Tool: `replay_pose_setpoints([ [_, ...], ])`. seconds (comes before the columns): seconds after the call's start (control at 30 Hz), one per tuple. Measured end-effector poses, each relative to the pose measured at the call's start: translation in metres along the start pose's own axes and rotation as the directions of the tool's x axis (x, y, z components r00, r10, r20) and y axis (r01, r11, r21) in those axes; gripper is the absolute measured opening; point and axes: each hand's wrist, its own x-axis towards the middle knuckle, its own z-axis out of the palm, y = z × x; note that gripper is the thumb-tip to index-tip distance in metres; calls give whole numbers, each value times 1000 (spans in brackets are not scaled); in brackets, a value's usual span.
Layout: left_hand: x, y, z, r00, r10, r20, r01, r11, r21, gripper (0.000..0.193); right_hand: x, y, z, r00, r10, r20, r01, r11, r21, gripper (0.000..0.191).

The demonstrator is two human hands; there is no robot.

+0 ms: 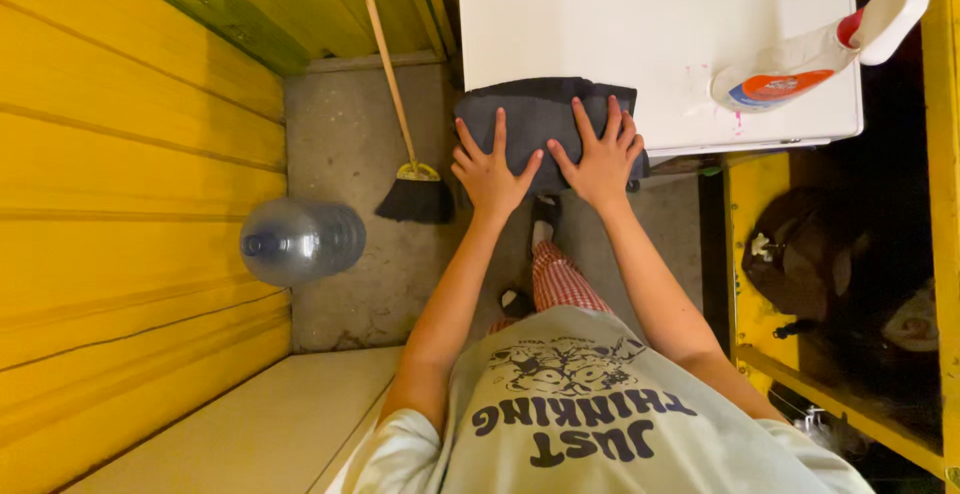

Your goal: The person wipes a white surface with a black cloth, then sprays a cleaning solution from a bottle and wipes the surface again. They proceed to clean a yellow metal surface, repeatedly spraying and wiping with the cloth to remove stains.

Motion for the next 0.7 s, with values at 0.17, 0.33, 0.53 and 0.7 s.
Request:
replay_pose_setpoints([
  [0.17,21,11,0,999,-4,43,3,999,41,96,24,-12,-14,994,105,30,-105,994,12,70],
  [0.33,48,20,11,1000,30,8,-30,998,59,97,51,-7,-17,983,165,81,-167,986,25,72],
  [0.53,88,25,29,999,48,22,-49,998,48,97,89,0,-9,974,200,105,-200,980,-10,73],
  [0.7,126,28,50,997,78,18,-79,995,68,97,129,11,4,969,218,115,-217,976,-20,72],
])
